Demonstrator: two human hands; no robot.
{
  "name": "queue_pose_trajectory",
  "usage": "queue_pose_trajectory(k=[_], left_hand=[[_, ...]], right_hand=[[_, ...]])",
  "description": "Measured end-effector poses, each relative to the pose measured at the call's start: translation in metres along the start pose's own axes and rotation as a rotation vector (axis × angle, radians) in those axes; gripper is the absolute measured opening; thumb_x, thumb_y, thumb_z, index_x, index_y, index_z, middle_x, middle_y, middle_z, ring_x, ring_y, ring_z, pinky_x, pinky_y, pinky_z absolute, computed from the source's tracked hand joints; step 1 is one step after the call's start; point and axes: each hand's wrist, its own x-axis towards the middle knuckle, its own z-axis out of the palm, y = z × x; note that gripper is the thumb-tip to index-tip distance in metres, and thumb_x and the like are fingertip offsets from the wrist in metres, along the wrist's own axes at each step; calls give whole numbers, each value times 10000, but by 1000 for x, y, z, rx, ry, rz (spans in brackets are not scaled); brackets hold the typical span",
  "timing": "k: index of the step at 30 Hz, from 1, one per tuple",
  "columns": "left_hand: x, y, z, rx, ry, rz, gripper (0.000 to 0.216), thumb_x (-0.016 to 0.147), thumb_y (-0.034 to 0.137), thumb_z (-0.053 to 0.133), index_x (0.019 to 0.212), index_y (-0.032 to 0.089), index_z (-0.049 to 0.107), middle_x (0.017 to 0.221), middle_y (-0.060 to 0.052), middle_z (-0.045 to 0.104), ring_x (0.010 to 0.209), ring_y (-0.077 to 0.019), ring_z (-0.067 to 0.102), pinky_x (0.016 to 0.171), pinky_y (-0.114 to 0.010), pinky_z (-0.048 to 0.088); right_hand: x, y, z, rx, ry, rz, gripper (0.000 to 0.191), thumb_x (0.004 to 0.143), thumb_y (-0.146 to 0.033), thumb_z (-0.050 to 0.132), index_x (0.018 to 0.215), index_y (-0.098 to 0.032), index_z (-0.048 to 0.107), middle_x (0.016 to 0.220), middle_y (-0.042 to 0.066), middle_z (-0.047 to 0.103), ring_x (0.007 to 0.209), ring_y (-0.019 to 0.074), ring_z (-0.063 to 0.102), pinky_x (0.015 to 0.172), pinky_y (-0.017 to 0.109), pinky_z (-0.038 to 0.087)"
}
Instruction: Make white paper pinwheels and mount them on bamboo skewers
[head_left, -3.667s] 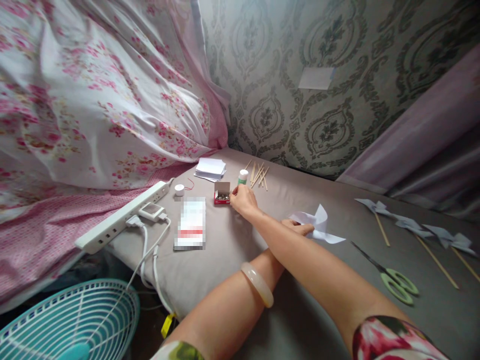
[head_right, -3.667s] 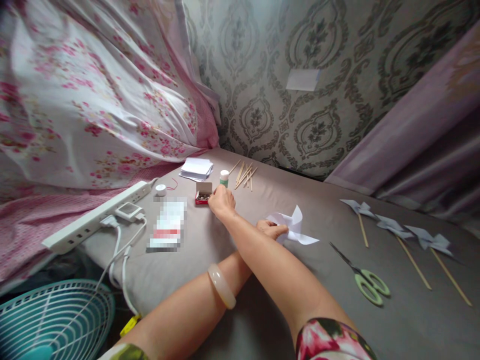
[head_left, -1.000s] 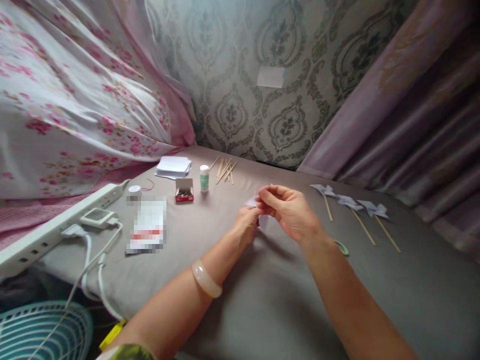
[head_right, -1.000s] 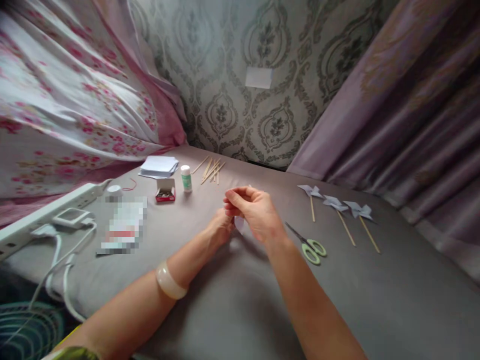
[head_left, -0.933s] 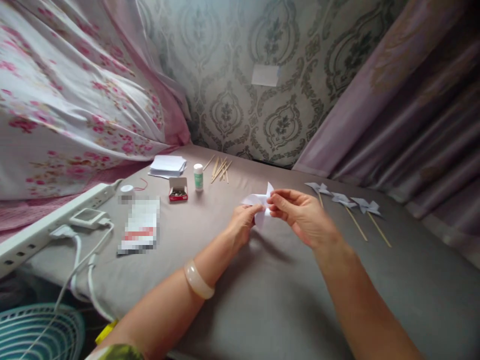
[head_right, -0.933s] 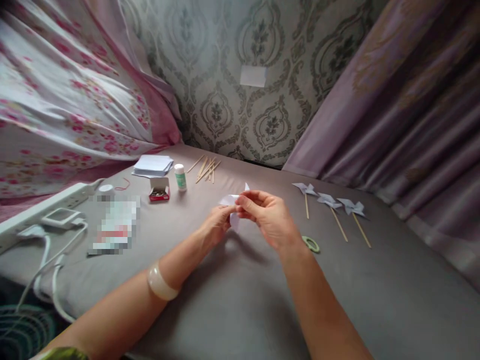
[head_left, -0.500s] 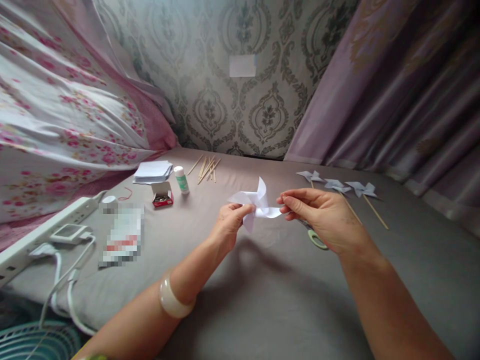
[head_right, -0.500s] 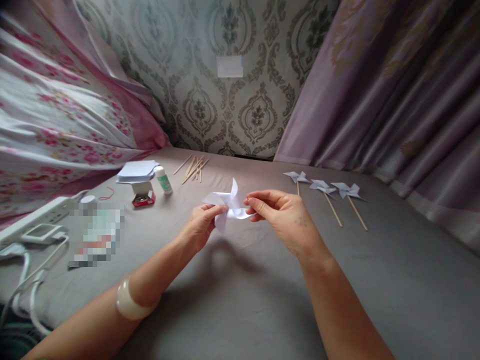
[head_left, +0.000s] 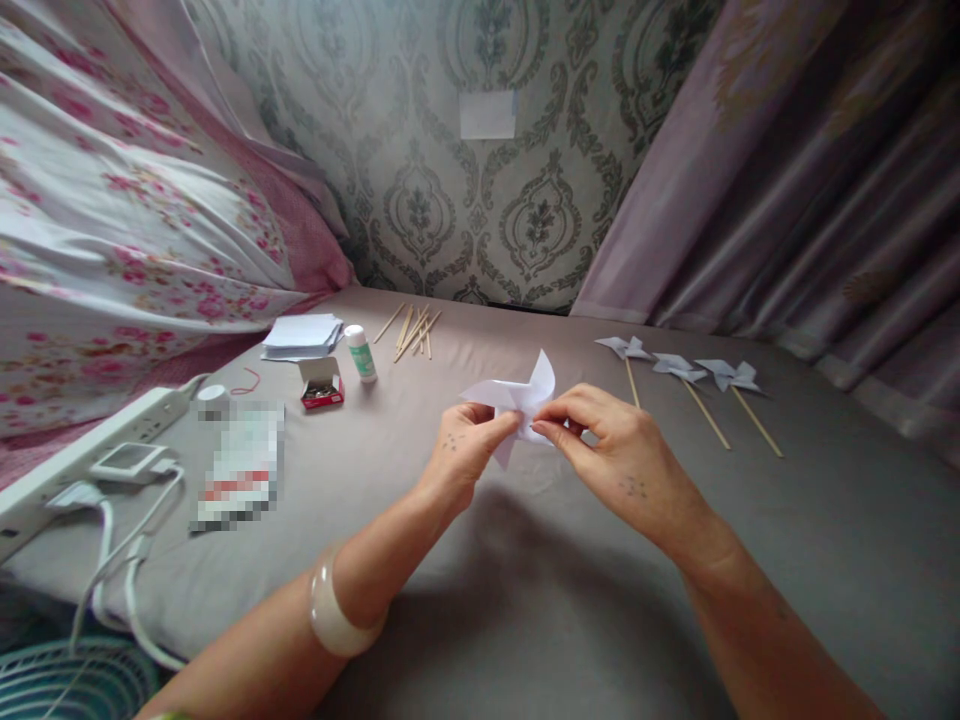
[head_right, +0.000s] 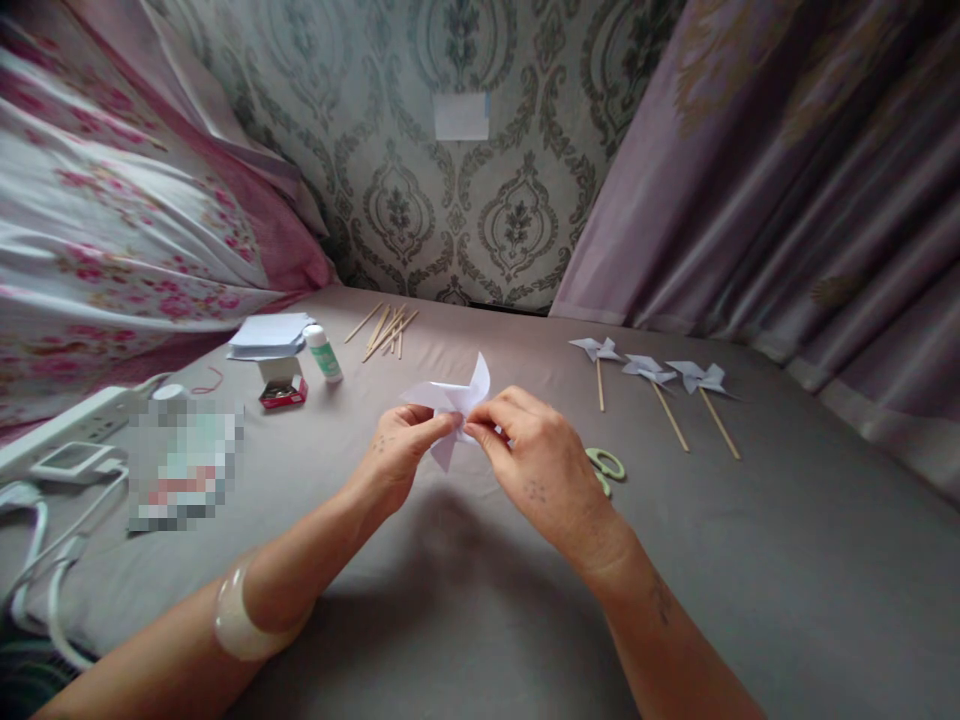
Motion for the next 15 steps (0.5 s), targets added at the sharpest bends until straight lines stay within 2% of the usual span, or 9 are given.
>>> queue_pose_trajectory(k=[8,15], left_hand=[[-4,5,4,-5,-15,90,138,592,246,725,679,139,722,672,-17,671,606,-115,554,600,-231,403],[-3,4,3,-19,-9,142,111,606,229,720,665,137,705,625,-7,650,573,-103,534,558,-217,395]], right_hand=[[-2,3,5,-107,50,-52,128,907,-244,561,856,-226,676,830,36,617,772,175,613,688,308,470],[-1,2,11,-88,137,-55,111,891,-216,587,861,-221,693,839,34,558,771,169,577,726,325,482]])
